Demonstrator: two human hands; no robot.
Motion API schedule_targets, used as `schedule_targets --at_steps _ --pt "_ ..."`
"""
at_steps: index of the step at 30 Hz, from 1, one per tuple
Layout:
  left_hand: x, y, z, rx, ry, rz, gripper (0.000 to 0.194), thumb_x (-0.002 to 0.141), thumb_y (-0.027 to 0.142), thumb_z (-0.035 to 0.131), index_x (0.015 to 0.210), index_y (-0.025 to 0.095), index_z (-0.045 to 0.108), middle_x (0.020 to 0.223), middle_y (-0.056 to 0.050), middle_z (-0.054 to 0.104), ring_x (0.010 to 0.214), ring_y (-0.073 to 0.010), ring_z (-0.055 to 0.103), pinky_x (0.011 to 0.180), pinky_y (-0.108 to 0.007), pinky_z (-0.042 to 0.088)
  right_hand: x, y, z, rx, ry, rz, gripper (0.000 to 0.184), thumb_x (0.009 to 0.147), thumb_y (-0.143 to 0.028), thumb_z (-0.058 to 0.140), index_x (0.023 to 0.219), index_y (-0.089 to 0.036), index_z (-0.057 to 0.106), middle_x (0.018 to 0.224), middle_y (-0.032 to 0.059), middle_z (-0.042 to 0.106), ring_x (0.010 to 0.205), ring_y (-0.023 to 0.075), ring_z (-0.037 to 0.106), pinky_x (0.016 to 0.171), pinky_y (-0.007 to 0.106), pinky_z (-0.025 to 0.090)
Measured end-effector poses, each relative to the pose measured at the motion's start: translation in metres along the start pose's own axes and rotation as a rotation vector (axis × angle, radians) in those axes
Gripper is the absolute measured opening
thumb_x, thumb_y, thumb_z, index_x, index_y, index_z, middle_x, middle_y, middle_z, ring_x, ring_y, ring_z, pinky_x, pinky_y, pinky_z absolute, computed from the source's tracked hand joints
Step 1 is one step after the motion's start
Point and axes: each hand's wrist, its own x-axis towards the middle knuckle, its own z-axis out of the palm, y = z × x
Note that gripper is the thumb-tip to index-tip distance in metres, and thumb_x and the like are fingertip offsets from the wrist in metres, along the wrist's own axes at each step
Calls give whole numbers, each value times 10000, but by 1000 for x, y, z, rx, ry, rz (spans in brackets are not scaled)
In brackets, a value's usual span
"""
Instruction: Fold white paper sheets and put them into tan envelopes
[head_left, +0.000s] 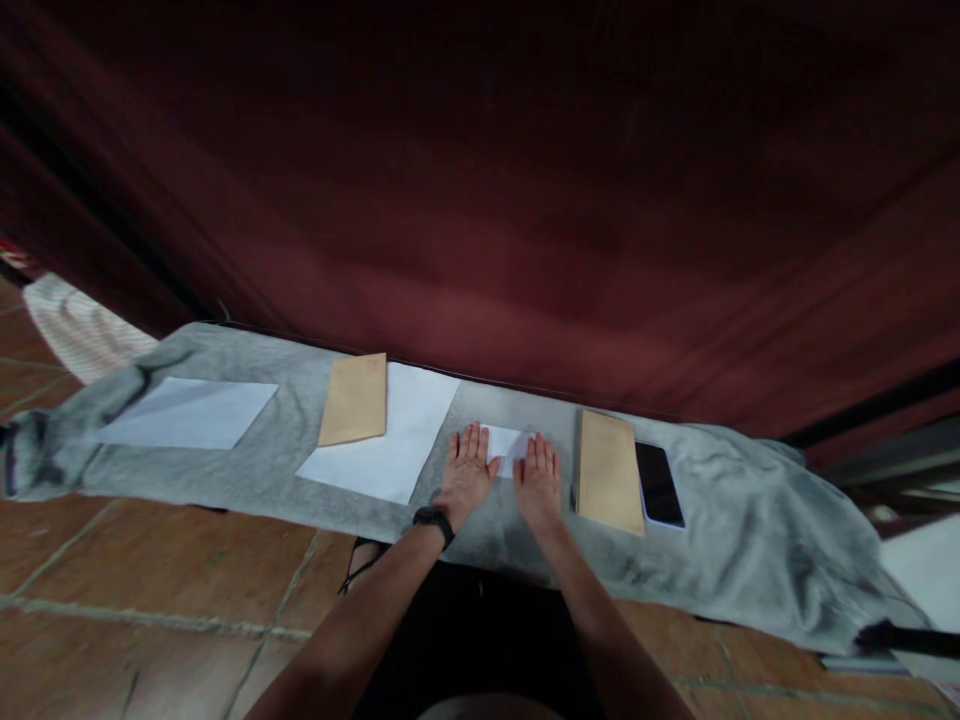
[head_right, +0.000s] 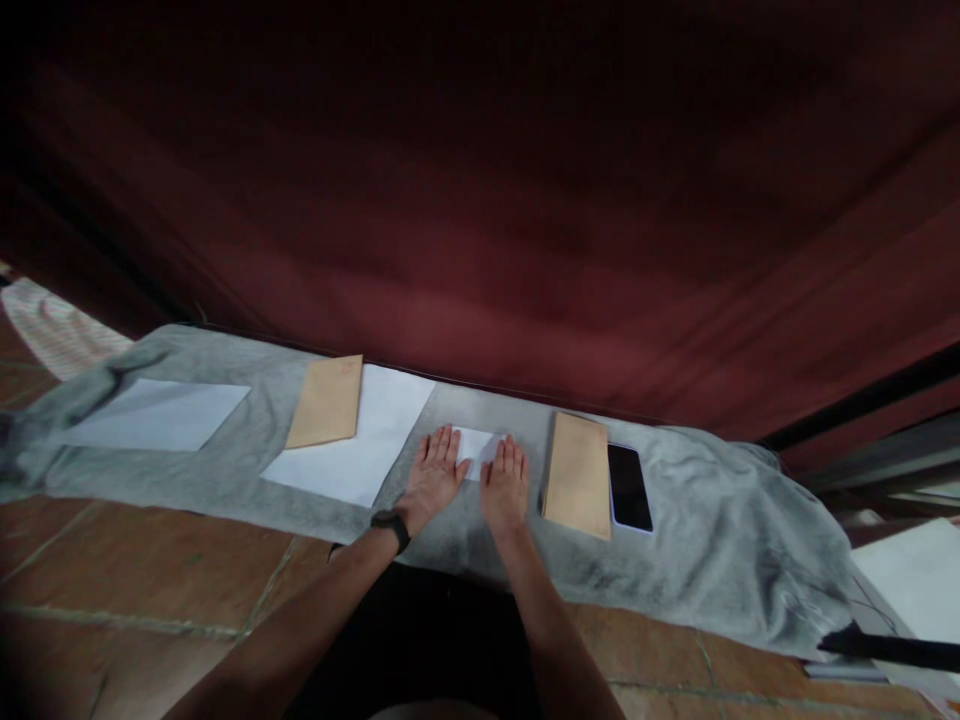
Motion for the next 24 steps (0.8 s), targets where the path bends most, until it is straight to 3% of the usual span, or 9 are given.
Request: schedule_targets --at_steps 5,9,17,24 --pt "0 3 -7 7 -40 19 594 970 237 263 1531 51 321 1610 -163 295 1525 -271 155 1243 -502 76 21 -27 1 65 -186 -183 561 1043 -331 205 1509 -74 384 1583 134 360 1480 215 289 1214 408 199" --pt "0 4 -6 -6 -50 27 619 933 172 274 1541 55 303 1610 -149 305 1530 -261 128 1249 -499 47 24 -30 7 54 -211 -194 590 1047 -373 182 1517 -65 364 1587 150 345 1481 222 286 1216 426 188" --pt "0 5 -4 10 -48 48 646 993 373 272 1536 23 288 1616 -167 272 1527 -275 140 1247 -499 43 15 -8 11 -15 -136 -112 611 1037 -387 224 1534 -41 307 1608 178 281 1497 252 232 1207 471 178" --pt "1 6 -4 24 -56 37 667 1006 425 278 1539 25 282 1615 -176 262 1527 -288 143 1244 -510 16 7 10 10 -65 -88 -80 627 1032 -405 273 1525 -22 317 1583 191 335 1475 271 281 1197 454 204"
